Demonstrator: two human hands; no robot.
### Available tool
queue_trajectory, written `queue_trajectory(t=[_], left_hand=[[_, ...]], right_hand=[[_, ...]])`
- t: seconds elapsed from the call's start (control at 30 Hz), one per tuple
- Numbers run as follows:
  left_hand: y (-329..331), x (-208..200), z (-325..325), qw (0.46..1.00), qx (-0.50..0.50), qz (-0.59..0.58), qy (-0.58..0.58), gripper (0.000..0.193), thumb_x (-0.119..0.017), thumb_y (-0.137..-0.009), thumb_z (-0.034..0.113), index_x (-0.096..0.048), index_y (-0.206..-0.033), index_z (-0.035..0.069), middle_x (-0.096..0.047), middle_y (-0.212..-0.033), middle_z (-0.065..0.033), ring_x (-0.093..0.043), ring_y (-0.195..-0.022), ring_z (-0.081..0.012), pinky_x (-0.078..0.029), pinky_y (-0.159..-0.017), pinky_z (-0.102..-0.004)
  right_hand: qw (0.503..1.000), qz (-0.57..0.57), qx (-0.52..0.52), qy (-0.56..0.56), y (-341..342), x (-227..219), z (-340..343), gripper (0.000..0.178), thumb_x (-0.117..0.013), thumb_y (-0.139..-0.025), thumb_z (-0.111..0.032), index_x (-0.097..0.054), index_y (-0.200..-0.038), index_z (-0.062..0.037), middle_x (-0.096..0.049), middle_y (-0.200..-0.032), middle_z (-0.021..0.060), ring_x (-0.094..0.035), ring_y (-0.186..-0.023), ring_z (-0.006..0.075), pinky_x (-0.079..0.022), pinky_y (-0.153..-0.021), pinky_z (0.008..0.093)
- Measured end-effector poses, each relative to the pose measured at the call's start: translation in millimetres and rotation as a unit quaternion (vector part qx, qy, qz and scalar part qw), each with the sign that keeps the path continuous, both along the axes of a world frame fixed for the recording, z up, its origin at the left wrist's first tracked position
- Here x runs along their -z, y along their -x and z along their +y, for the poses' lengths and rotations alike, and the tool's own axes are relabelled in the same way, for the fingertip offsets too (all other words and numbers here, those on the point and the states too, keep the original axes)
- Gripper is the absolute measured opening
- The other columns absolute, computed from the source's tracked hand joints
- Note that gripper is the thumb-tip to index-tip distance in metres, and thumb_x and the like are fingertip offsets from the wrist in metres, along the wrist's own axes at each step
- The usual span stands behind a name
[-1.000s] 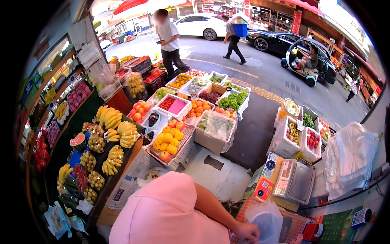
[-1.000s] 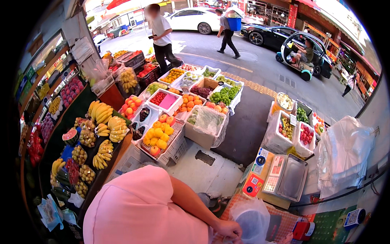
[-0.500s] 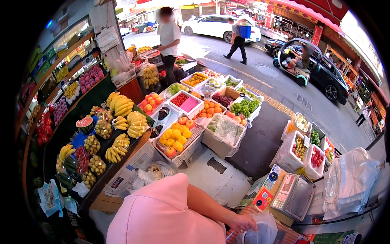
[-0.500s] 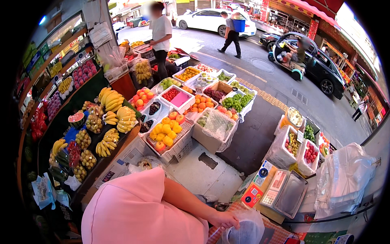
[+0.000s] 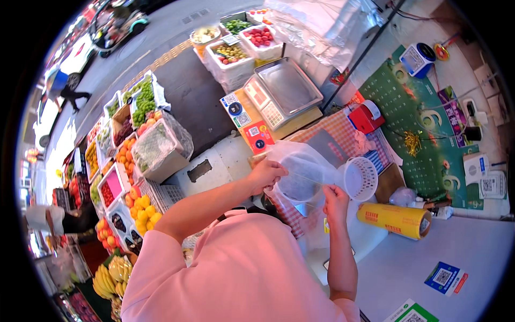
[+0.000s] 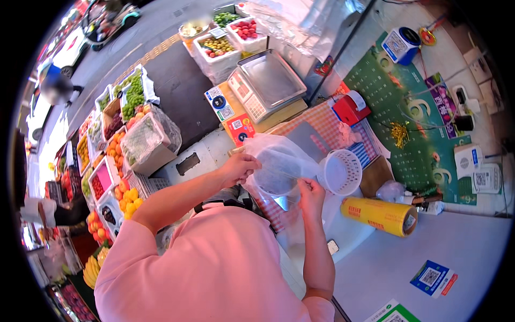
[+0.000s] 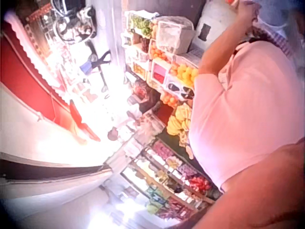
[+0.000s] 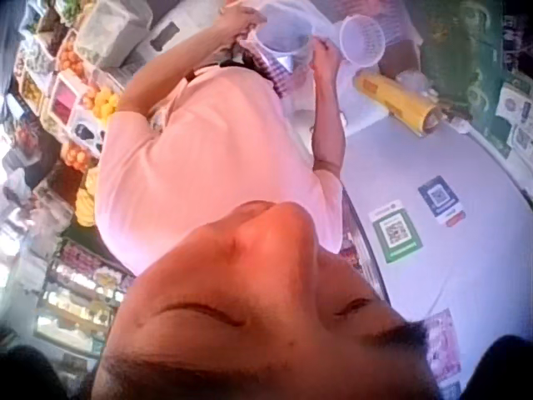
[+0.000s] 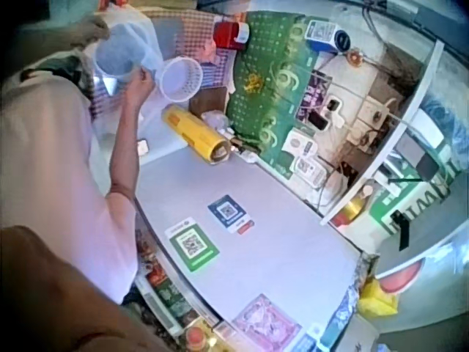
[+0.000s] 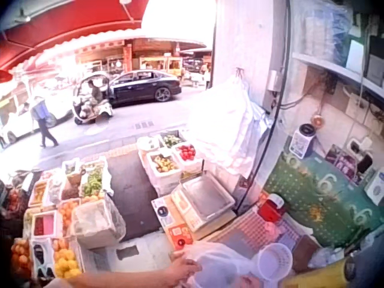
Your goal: The person transfers blueberries from a plastic container into a small basket, weighs them on a digital scale, and puts them into a plastic bag while interacting with a shop worker.
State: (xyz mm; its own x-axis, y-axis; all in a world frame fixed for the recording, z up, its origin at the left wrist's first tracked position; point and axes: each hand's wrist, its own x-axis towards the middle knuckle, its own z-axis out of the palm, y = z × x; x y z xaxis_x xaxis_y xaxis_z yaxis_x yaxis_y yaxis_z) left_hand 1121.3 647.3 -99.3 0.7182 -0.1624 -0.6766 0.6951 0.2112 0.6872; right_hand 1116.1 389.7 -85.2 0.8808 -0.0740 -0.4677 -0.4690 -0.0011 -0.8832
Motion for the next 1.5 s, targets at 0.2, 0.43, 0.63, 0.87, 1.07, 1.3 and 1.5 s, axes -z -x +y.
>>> queue_trajectory(t=[0.2,0.43,0.63,0.87,1.07,1.3,1.5], left_hand=[[-71,29,-4,0.994,0.042,0.015,-0.096,0.010,-0.069,-0.083,0.015,-0.066,-0.085,0.006,-0.048,-0.061,-0.0006,-0.038,-0.045,-0.0101,-0.027,-0.040,-0.0267],[-141,79,-6,0.985,0.043,0.113,-0.127,0.020,-0.074,-0.077,0.009,-0.057,-0.071,0.002,-0.046,-0.058,-0.0049,-0.040,-0.045,-0.0141,-0.030,-0.039,-0.0303],[-134,95,-8,0.973,0.069,0.177,-0.129,0.028,-0.076,-0.079,0.016,-0.055,-0.064,0.006,-0.043,-0.056,-0.0023,-0.037,-0.044,-0.0124,-0.027,-0.039,-0.0292],[-77,49,15,0.983,0.035,0.178,-0.034,0.018,-0.064,-0.091,0.026,-0.058,-0.098,0.011,-0.042,-0.060,0.0009,-0.036,-0.048,-0.0082,-0.026,-0.042,-0.0244],[-12,67,23,0.996,0.094,0.003,0.007,0.057,-0.054,-0.098,0.023,-0.031,-0.150,0.017,-0.047,-0.064,-0.0007,-0.043,-0.054,-0.0093,-0.037,-0.048,-0.0252],[11,87,18,0.994,0.082,-0.065,-0.024,0.065,-0.054,-0.099,0.023,-0.019,-0.153,0.014,-0.050,-0.073,-0.0027,-0.049,-0.061,-0.0105,-0.042,-0.056,-0.0261],[17,97,10,0.994,0.030,-0.104,-0.028,0.066,-0.058,-0.097,0.020,-0.022,-0.151,0.011,-0.055,-0.083,-0.0052,-0.055,-0.070,-0.0129,-0.048,-0.061,-0.0276]], right_hand=[[0.996,0.065,0.022,0.054,-53,28,8,0.011,-0.068,-0.085,-0.015,-0.062,-0.085,-0.0062,-0.042,-0.058,-0.0058,-0.032,-0.042,0.0050,-0.023,-0.037,0.0231],[0.981,0.185,0.054,-0.001,-106,73,4,0.008,-0.066,-0.084,-0.013,-0.061,-0.079,-0.0077,-0.041,-0.056,-0.0051,-0.032,-0.040,0.0064,-0.022,-0.036,0.0251],[0.956,0.284,0.023,-0.075,-103,100,-11,0.007,-0.064,-0.086,-0.015,-0.060,-0.084,-0.0106,-0.036,-0.052,-0.0060,-0.026,-0.038,0.0057,-0.019,-0.036,0.0256],[0.939,0.264,0.125,-0.180,-47,58,-10,0.016,-0.064,-0.091,-0.024,-0.055,-0.087,-0.0112,-0.041,-0.059,-0.0047,-0.030,-0.042,0.0059,-0.023,-0.038,0.0234],[0.937,0.230,0.181,-0.190,6,80,1,0.019,-0.066,-0.092,-0.026,-0.055,-0.095,-0.0107,-0.044,-0.065,-0.0027,-0.036,-0.045,0.0067,-0.028,-0.038,0.0242],[0.950,0.116,0.173,-0.231,16,97,16,0.025,-0.058,-0.096,-0.033,-0.053,-0.086,-0.0106,-0.045,-0.065,-0.0037,-0.041,-0.049,0.0066,-0.031,-0.042,0.0232],[0.948,0.116,0.183,-0.233,18,103,16,0.025,-0.057,-0.096,-0.034,-0.057,-0.092,-0.0085,-0.056,-0.074,-0.0022,-0.050,-0.059,0.0070,-0.040,-0.048,0.0237]])
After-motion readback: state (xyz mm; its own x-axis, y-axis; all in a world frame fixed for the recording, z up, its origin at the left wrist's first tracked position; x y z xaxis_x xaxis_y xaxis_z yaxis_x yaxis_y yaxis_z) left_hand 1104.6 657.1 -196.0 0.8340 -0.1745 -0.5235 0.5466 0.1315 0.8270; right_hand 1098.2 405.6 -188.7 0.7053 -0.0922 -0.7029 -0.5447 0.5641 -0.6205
